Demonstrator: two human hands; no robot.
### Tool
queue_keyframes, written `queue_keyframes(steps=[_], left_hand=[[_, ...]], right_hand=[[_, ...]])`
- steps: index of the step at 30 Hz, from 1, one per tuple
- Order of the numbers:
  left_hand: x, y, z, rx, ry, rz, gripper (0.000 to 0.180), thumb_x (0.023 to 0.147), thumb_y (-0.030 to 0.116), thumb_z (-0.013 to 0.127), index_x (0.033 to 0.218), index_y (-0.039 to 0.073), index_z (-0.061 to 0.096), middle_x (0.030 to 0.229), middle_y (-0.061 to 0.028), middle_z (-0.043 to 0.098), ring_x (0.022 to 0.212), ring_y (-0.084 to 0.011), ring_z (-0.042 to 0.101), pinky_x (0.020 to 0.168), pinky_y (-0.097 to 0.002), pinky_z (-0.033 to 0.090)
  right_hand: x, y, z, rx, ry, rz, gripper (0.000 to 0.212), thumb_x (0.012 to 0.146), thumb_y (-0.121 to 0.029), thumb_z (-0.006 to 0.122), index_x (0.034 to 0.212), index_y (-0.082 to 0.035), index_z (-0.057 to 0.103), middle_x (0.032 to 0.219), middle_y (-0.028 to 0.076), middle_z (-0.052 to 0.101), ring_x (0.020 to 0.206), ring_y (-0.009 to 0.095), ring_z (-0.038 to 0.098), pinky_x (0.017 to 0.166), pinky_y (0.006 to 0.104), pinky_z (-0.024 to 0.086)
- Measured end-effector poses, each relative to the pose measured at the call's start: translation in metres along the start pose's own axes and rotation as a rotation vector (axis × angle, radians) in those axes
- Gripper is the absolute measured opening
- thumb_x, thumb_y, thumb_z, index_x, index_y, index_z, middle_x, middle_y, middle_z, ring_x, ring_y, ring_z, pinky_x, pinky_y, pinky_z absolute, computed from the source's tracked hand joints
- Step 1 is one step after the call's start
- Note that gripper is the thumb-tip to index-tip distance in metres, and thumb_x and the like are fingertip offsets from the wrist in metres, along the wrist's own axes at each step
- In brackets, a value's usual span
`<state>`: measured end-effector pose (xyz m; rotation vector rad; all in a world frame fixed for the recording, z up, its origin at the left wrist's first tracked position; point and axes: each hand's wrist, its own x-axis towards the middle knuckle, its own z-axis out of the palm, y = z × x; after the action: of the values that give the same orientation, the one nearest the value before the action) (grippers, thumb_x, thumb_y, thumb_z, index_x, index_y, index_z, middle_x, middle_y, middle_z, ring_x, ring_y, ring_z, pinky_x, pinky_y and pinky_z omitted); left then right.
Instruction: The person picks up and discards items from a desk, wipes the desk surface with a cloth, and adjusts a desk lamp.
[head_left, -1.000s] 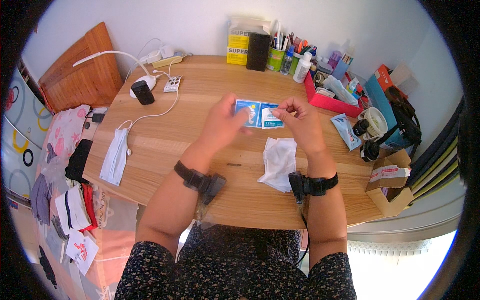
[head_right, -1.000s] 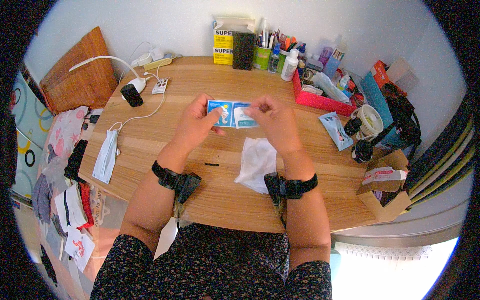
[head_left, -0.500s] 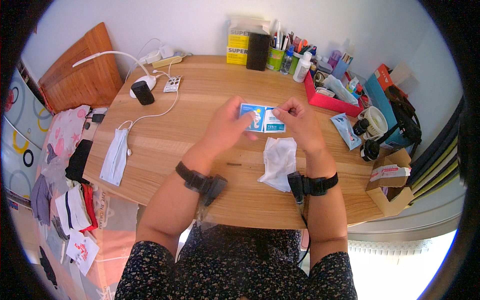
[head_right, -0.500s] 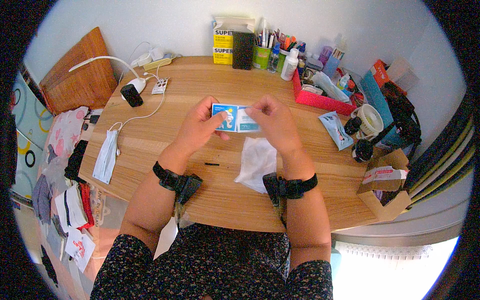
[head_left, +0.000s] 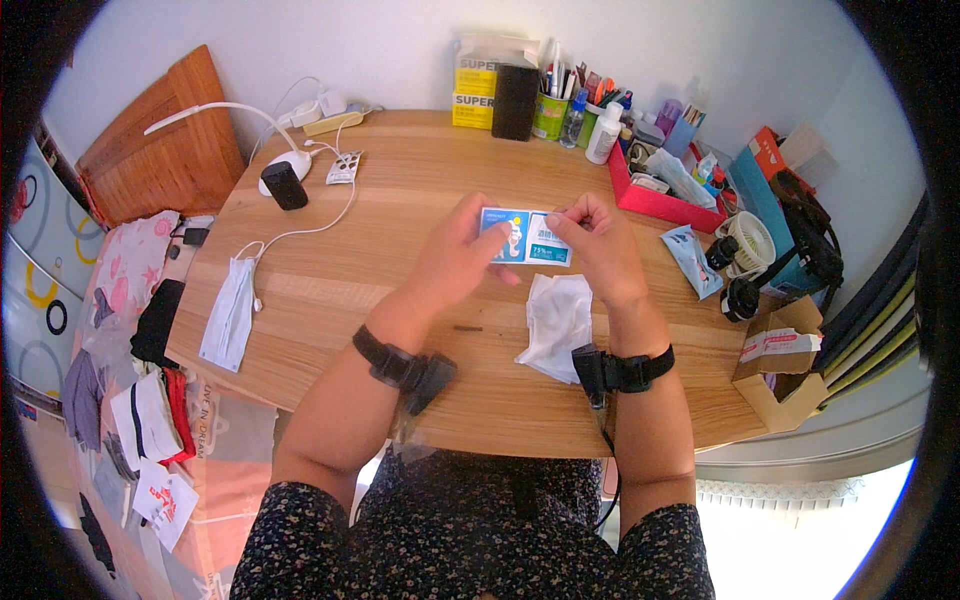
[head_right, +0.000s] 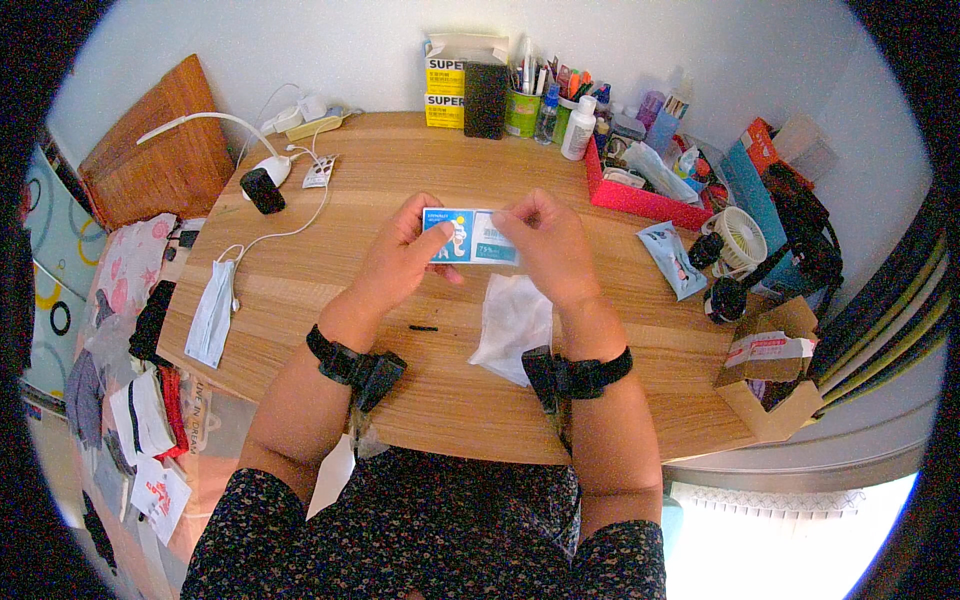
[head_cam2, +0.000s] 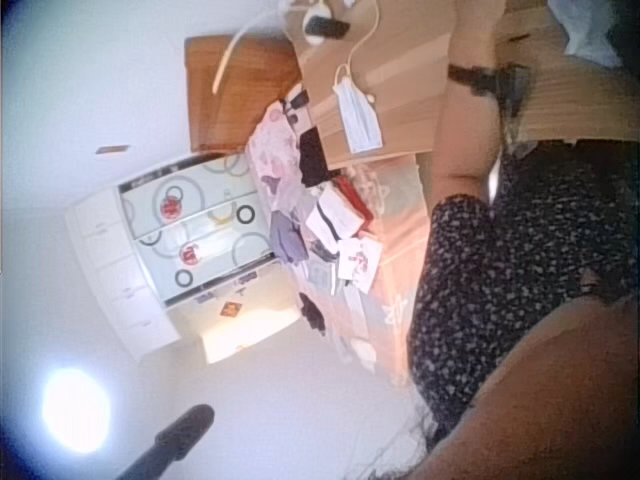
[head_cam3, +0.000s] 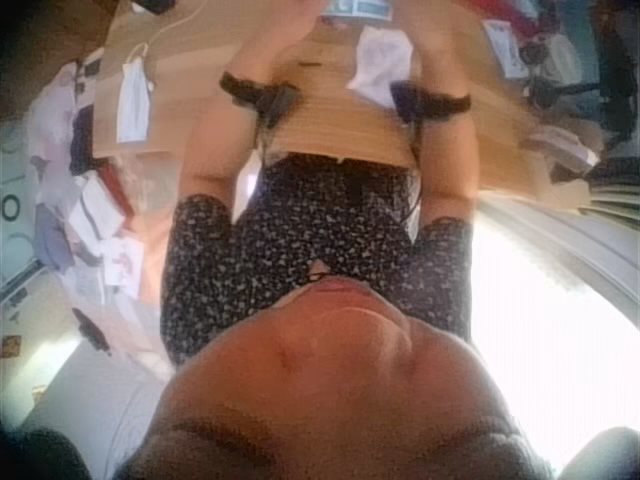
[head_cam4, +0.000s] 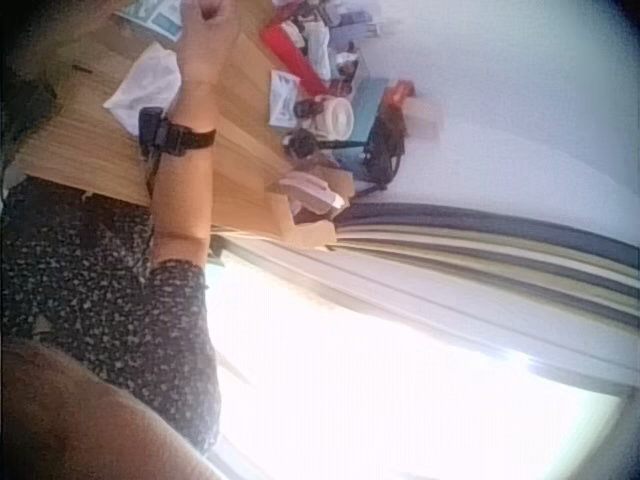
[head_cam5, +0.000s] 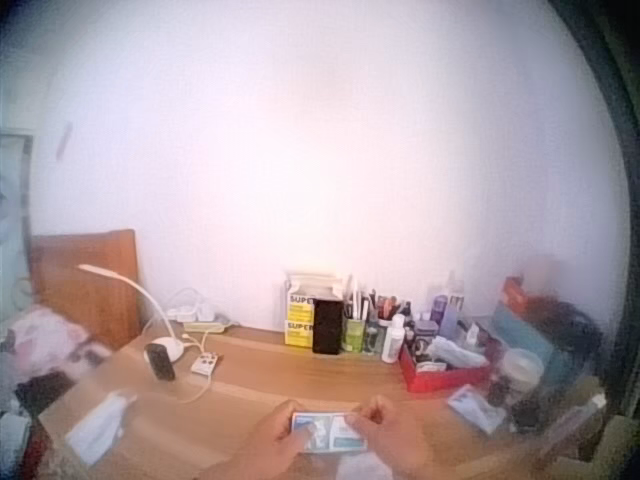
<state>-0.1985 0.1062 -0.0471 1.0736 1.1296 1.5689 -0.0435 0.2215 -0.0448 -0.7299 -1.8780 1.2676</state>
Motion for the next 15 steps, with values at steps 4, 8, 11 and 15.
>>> queue_keyframes(steps=[4,8,11,15], left_hand=[[-0.0027,0.009,0.0057,0.14,0.024,-0.001,0.027,0.082,0.006,0.062,0.098,0.0,0.041,0.09,-0.0116,0.058,0.069,-0.0151,0.062,0.055,-0.0263,0.054],[-0.0033,0.0086,0.0053,0.184,0.025,-0.002,0.033,0.077,0.004,0.066,0.097,-0.001,0.041,0.088,-0.0118,0.059,0.065,-0.0142,0.063,0.054,-0.025,0.052],[-0.0029,0.0068,0.0049,0.175,0.039,0.016,0.033,0.076,0.002,0.066,0.097,-0.001,0.041,0.086,-0.0119,0.06,0.064,-0.0133,0.063,0.053,-0.0244,0.051],[-0.0033,0.0075,0.0051,0.181,0.046,0.022,0.033,0.075,0.001,0.066,0.096,-0.001,0.042,0.085,-0.0115,0.06,0.064,-0.0133,0.062,0.054,-0.0245,0.051]], right_hand=[[-0.0007,-0.0009,0.0019,0.009,0.011,-0.028,0.016,0.079,-0.017,0.068,0.077,-0.003,0.058,0.07,0.001,0.058,0.063,0.008,0.052,0.056,0.0239,0.043],[0.0001,0.001,0.002,0.035,0.001,-0.026,0.016,0.079,-0.016,0.068,0.078,-0.004,0.057,0.071,0.002,0.058,0.064,0.008,0.052,0.057,0.0236,0.043],[0.0004,0.0012,0.002,0.022,-0.004,-0.03,0.016,0.079,-0.015,0.068,0.078,-0.004,0.057,0.071,0.002,0.058,0.064,0.008,0.052,0.057,0.0237,0.043],[0.0004,0.0015,0.0014,0.019,-0.008,-0.044,0.015,0.079,-0.015,0.067,0.078,-0.004,0.057,0.071,0.002,0.057,0.064,0.009,0.052,0.058,0.0241,0.044]])
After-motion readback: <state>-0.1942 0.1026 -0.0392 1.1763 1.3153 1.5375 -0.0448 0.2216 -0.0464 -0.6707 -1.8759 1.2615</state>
